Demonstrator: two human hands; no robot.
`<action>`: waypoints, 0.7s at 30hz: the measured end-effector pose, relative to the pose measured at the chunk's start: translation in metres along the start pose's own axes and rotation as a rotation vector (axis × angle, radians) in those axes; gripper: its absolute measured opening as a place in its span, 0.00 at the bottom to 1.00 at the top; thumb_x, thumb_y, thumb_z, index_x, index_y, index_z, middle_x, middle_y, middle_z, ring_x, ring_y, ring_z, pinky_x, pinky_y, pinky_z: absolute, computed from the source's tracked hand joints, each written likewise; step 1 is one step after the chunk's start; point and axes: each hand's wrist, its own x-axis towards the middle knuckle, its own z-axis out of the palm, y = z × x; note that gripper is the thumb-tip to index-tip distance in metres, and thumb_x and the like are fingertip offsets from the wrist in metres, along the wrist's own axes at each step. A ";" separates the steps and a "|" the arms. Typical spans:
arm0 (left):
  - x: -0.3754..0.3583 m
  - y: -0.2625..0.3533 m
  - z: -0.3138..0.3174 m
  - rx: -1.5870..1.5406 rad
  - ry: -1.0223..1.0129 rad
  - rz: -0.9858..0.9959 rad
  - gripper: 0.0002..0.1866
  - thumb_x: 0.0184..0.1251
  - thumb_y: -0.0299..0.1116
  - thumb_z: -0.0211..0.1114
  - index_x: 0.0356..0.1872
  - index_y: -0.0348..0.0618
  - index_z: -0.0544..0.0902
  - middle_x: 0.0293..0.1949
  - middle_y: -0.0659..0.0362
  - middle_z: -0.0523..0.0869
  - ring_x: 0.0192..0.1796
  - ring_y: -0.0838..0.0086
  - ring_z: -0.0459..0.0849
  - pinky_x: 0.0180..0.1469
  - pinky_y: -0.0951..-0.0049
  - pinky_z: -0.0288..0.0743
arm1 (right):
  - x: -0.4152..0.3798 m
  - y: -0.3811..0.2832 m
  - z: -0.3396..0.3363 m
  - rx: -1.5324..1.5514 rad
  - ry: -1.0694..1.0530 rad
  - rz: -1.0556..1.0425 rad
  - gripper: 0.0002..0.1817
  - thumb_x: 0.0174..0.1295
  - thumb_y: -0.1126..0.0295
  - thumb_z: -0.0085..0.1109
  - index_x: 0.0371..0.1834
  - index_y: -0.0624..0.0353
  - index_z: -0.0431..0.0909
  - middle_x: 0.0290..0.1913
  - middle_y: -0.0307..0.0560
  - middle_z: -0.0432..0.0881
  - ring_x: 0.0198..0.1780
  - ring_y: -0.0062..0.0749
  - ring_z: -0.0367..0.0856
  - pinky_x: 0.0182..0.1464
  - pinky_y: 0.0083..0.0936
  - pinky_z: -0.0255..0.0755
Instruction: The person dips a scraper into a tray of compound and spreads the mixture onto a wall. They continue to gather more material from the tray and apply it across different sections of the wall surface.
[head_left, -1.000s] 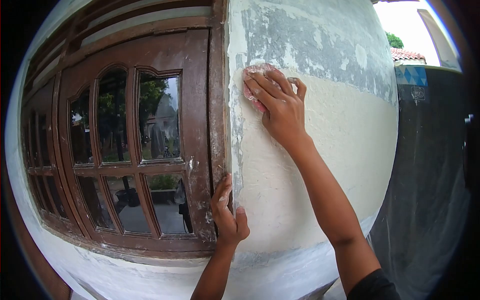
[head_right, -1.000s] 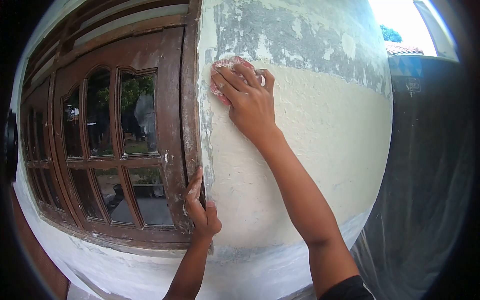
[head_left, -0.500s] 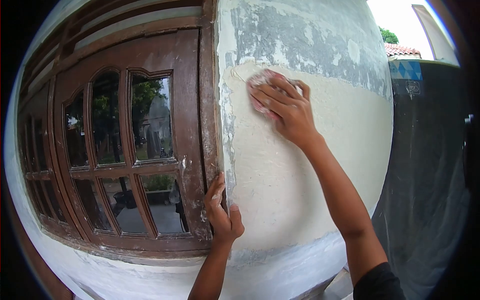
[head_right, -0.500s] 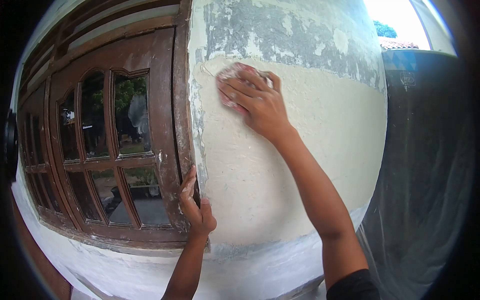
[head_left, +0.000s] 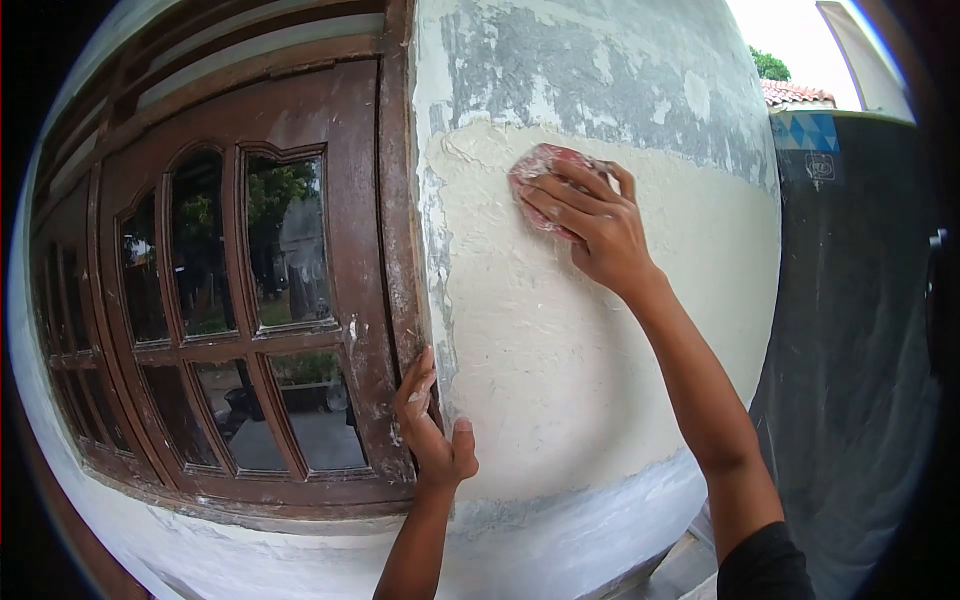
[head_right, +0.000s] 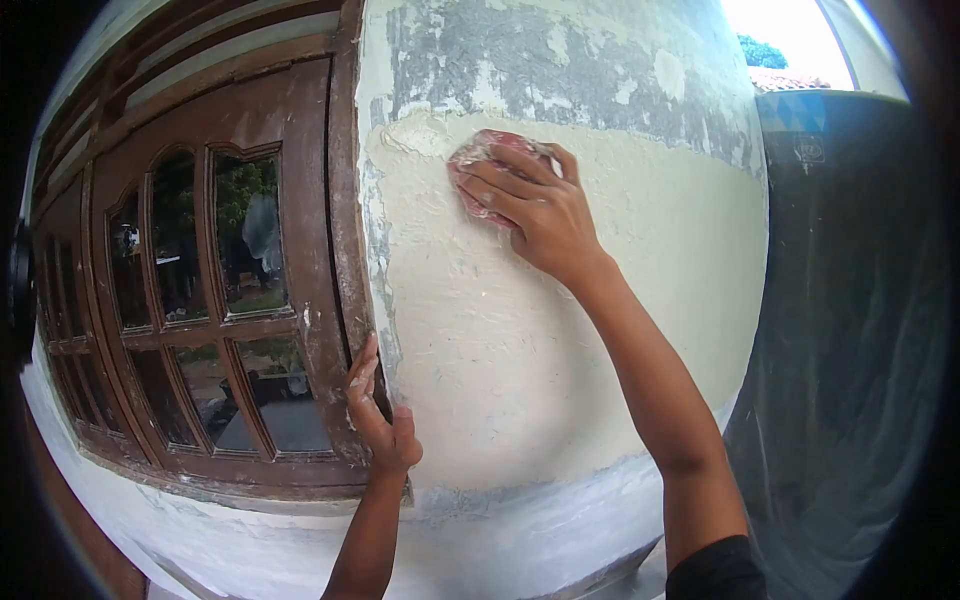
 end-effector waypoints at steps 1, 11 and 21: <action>0.001 -0.001 0.000 0.016 -0.011 0.003 0.28 0.79 0.40 0.53 0.68 0.28 0.63 0.70 0.28 0.70 0.75 0.42 0.70 0.77 0.48 0.64 | 0.004 -0.001 0.002 0.001 0.005 -0.001 0.27 0.60 0.72 0.71 0.62 0.29 0.87 0.63 0.23 0.87 0.70 0.26 0.79 0.74 0.46 0.61; -0.002 -0.001 -0.002 0.006 -0.017 0.014 0.28 0.78 0.40 0.53 0.68 0.27 0.63 0.71 0.29 0.68 0.76 0.41 0.69 0.77 0.47 0.64 | 0.014 -0.015 0.013 0.033 0.006 -0.021 0.29 0.60 0.73 0.71 0.64 0.29 0.86 0.61 0.24 0.88 0.71 0.27 0.78 0.75 0.43 0.59; -0.004 -0.003 0.002 -0.030 0.003 -0.012 0.28 0.79 0.40 0.53 0.68 0.29 0.63 0.71 0.30 0.68 0.76 0.42 0.69 0.77 0.47 0.64 | 0.035 -0.019 0.024 0.057 0.090 0.018 0.30 0.58 0.80 0.68 0.63 0.35 0.87 0.65 0.26 0.86 0.71 0.29 0.78 0.74 0.44 0.60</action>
